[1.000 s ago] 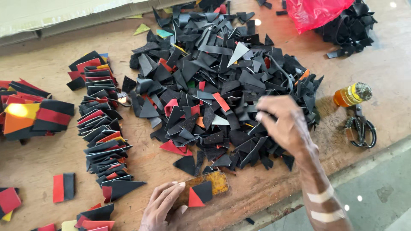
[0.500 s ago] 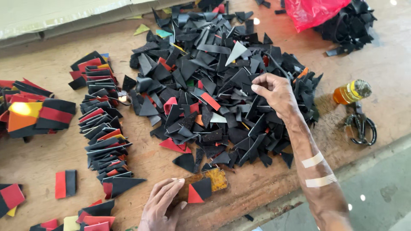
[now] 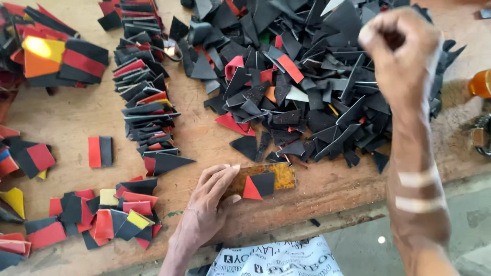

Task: The person assembles small triangular pieces of colored material on a wooden table. They pick pieces from a pile, align them on a small wooden block, and place the assembled units into a growing stack. The process repeats with different color combinations throughout the clip.

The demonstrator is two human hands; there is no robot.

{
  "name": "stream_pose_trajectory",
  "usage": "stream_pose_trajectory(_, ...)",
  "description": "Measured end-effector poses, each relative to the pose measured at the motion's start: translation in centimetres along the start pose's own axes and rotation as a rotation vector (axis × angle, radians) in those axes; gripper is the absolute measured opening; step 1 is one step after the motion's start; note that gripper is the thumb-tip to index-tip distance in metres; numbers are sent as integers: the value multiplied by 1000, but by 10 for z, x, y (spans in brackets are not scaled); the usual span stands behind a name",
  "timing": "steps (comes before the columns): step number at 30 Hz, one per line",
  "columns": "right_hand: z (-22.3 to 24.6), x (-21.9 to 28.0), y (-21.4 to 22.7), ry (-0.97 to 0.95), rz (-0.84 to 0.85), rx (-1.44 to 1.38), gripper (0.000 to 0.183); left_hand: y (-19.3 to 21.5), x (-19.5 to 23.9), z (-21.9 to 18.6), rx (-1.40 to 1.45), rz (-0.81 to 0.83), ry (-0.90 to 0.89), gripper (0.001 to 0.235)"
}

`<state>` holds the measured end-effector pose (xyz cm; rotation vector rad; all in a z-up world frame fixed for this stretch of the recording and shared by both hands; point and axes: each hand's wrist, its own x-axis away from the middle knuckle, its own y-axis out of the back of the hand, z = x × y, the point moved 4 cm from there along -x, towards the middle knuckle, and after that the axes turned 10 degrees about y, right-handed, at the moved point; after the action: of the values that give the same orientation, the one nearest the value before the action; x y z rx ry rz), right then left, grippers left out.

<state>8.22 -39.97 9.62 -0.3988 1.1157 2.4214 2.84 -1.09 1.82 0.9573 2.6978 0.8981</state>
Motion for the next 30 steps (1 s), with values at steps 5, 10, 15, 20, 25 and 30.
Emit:
stream_pose_trajectory(5,66,80,-56,-318,726,-171,11,8,12,2,8,-25,19,59)
stream_pose_trajectory(10,85,119,-98,-392,995,-245,18,12,27,-3,-3,-118,2,57)
stream_pose_trajectory(15,87,117,-107,-200,990,-189,20,3,28,-15,-68,-251,-54,51)
stream_pose_trajectory(20,103,105,-110,38,990,-143,20,-8,29,-12,-119,-229,-55,45)
stream_pose_trajectory(25,110,87,-100,-228,1079,-159,16,-8,28,-9,-131,-240,-71,41)
stream_pose_trajectory(30,127,53,-94,405,911,-390,23,-10,29,-7,-140,-205,-90,41)
